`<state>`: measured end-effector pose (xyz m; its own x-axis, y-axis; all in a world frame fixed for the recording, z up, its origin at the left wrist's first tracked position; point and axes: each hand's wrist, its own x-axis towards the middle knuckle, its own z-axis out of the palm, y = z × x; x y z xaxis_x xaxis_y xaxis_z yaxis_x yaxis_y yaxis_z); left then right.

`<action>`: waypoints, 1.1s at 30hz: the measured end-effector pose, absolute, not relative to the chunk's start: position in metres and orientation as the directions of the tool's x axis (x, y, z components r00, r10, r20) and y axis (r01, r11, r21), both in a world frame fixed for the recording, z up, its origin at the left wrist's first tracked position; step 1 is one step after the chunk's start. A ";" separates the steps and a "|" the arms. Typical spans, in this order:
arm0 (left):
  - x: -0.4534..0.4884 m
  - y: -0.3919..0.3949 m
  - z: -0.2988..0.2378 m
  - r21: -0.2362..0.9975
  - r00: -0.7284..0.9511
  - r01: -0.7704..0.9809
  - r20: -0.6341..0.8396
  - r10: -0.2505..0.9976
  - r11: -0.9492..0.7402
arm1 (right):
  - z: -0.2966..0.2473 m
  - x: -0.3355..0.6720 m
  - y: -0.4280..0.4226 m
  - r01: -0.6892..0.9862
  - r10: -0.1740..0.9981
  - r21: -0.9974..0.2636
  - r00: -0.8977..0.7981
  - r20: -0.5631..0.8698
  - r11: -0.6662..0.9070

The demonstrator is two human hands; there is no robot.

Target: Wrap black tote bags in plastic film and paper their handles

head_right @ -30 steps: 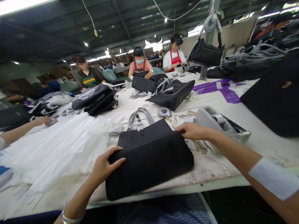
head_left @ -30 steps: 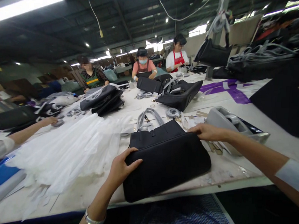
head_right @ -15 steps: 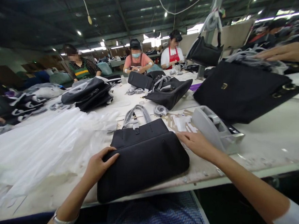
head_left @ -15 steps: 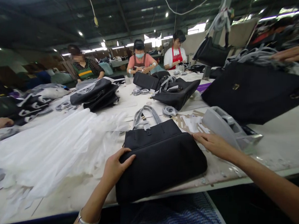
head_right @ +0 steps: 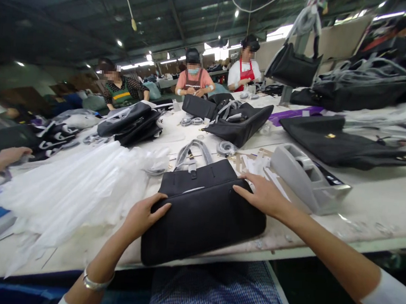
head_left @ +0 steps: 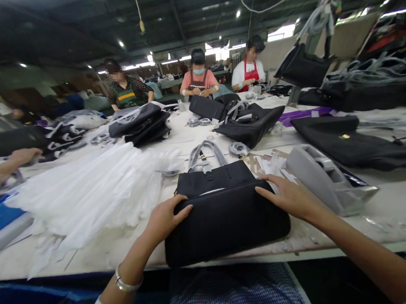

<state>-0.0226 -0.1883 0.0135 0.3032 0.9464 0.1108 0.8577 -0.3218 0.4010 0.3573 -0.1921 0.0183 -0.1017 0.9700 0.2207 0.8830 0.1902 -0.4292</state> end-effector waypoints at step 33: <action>0.004 -0.171 0.001 0.231 0.218 0.945 0.086 0.972 -0.232 | 0.008 0.232 -0.136 0.824 0.851 -0.285 -0.523 -0.051 0.489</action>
